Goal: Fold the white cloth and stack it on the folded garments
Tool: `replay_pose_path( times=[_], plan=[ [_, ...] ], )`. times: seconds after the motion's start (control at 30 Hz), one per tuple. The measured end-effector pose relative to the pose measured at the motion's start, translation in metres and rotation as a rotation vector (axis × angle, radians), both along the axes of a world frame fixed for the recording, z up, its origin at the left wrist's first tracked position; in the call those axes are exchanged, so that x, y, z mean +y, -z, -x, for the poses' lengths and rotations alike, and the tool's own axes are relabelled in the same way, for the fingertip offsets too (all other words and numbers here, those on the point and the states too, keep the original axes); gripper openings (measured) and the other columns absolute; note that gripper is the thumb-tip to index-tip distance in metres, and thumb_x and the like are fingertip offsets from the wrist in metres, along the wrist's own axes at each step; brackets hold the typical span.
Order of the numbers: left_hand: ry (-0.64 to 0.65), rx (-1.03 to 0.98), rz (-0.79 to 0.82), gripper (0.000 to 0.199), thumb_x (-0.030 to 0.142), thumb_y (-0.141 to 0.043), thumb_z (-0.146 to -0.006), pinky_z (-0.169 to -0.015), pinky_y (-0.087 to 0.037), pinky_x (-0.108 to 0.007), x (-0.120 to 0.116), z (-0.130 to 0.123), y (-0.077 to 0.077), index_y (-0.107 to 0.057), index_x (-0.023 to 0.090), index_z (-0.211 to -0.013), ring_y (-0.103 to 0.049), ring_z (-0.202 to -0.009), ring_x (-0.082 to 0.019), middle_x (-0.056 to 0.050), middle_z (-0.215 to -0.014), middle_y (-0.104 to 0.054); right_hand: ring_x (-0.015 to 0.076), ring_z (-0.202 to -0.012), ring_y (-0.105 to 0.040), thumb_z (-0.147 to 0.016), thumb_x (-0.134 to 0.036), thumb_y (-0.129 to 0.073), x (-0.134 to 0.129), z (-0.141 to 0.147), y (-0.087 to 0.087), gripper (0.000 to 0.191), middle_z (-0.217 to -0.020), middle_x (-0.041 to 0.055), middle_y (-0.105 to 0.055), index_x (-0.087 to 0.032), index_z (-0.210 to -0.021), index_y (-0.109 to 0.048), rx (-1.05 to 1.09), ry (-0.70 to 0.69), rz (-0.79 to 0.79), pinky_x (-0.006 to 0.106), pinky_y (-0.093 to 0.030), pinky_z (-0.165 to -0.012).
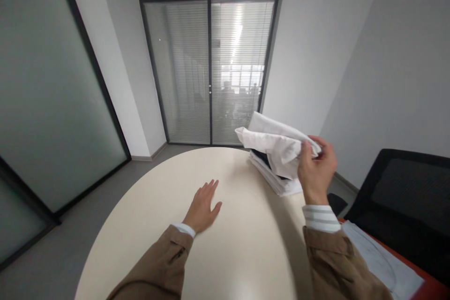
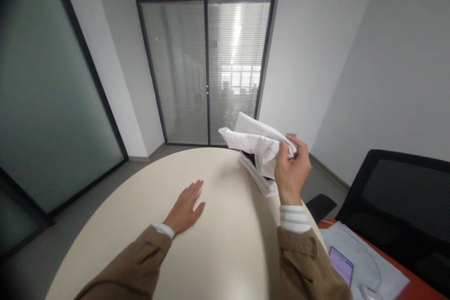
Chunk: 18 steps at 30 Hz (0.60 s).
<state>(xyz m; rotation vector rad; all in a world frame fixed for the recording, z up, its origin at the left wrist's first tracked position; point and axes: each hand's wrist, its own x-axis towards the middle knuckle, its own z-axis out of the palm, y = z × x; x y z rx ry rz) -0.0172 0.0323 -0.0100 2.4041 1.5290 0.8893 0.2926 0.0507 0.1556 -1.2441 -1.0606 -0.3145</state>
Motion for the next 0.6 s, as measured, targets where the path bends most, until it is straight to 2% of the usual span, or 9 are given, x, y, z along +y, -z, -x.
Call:
replay_pose_path(
  times=[0.07,0.13,0.2,0.27,0.33,0.43,0.5,0.57,0.6],
  plan=[
    [0.001,-0.21,-0.024,0.077,0.041,-0.049,-0.095,-0.12,-0.022,-0.046,-0.004,-0.008,-0.005,-0.006,0.025,-0.157,-0.023,-0.148,-0.025,-0.01,-0.163,-0.019,0.0157,-0.07,-0.055,-0.091,-0.054,-0.049,-0.005,0.011,-0.01,0.05,-0.103,0.0096,-0.065,-0.017,-0.123,-0.06,0.1,-0.159,-0.068,0.03,-0.045,-0.066],
    [0.017,-0.435,-0.033,0.088,0.044,-0.05,-0.095,-0.118,-0.028,-0.046,-0.009,-0.016,-0.01,0.012,0.028,-0.155,-0.026,-0.147,-0.025,-0.012,-0.164,-0.009,0.0163,-0.071,-0.059,-0.089,-0.054,-0.051,-0.004,0.022,-0.01,0.053,-0.098,0.008,-0.066,-0.018,-0.128,-0.055,0.198,-0.371,-0.021,0.029,-0.047,-0.065],
    [0.025,-0.598,-0.05,0.094,0.044,-0.048,-0.096,-0.114,-0.035,-0.047,-0.014,-0.022,-0.012,0.029,0.032,-0.149,-0.031,-0.145,-0.026,-0.013,-0.165,-0.003,0.0174,-0.072,-0.062,-0.087,-0.054,-0.054,-0.001,0.031,-0.003,0.052,-0.089,0.006,-0.068,-0.017,-0.124,-0.058,0.248,-0.605,0.146,0.03,-0.049,-0.065],
    [-0.033,-0.67,-0.054,0.093,0.042,-0.043,-0.098,-0.11,-0.04,-0.046,-0.016,-0.026,-0.012,0.037,0.034,-0.144,-0.039,-0.141,-0.024,-0.012,-0.164,-0.007,0.0189,-0.072,-0.064,-0.084,-0.054,-0.057,0.002,0.039,0.008,0.049,-0.082,0.0054,-0.07,-0.016,-0.114,-0.065,0.22,-0.807,0.402,0.031,-0.051,-0.064],
    [-0.11,-0.698,0.001,0.082,0.043,-0.038,-0.099,-0.108,-0.044,-0.044,-0.017,-0.03,-0.009,0.022,0.031,-0.152,-0.045,-0.136,-0.024,-0.012,-0.161,-0.024,0.0212,-0.076,-0.066,-0.085,-0.055,-0.055,0.001,0.048,0.018,0.048,-0.085,0.0073,-0.072,-0.016,-0.108,-0.069,0.101,-0.947,0.662,0.033,-0.052,-0.066],
    [-0.109,-0.845,0.183,0.063,0.053,-0.03,-0.099,-0.101,-0.051,-0.044,-0.019,-0.034,-0.004,-0.03,0.018,-0.152,-0.057,-0.125,-0.029,-0.015,-0.143,-0.052,0.0254,-0.103,-0.064,-0.084,-0.06,-0.055,-0.005,0.065,0.031,0.056,-0.117,0.011,-0.069,-0.019,-0.12,-0.067,-0.247,-1.067,0.924,0.037,-0.051,-0.085],
    [-0.088,-0.947,0.246,0.06,0.052,-0.027,-0.099,-0.098,-0.052,-0.045,-0.02,-0.036,-0.004,-0.044,0.016,-0.144,-0.062,-0.118,-0.03,-0.015,-0.135,-0.06,0.0284,-0.116,-0.059,-0.077,-0.062,-0.065,-0.008,0.077,0.04,0.071,-0.13,0.0126,-0.063,-0.02,-0.134,-0.058,-0.46,-1.004,1.031,0.04,-0.045,-0.098],
    [-0.112,-0.914,0.184,0.055,0.046,-0.032,-0.099,-0.103,-0.048,-0.045,-0.021,-0.037,-0.006,-0.044,0.016,-0.143,-0.058,-0.122,-0.029,-0.014,-0.134,-0.06,0.0318,-0.116,-0.058,-0.07,-0.062,-0.072,-0.008,0.088,0.049,0.083,-0.126,0.0144,-0.065,-0.02,-0.139,-0.052,-0.543,-0.83,1.105,0.043,-0.042,-0.1],
    [-0.139,-0.854,0.129,0.053,0.042,-0.033,-0.098,-0.107,-0.045,-0.044,-0.021,-0.037,-0.007,-0.044,0.017,-0.144,-0.055,-0.126,-0.028,-0.013,-0.135,-0.06,0.0322,-0.112,-0.06,-0.07,-0.063,-0.071,-0.007,0.091,0.053,0.08,-0.119,0.0138,-0.068,-0.02,-0.136,-0.055,-0.542,-0.772,1.121,0.044,-0.043,-0.097]
  ],
)
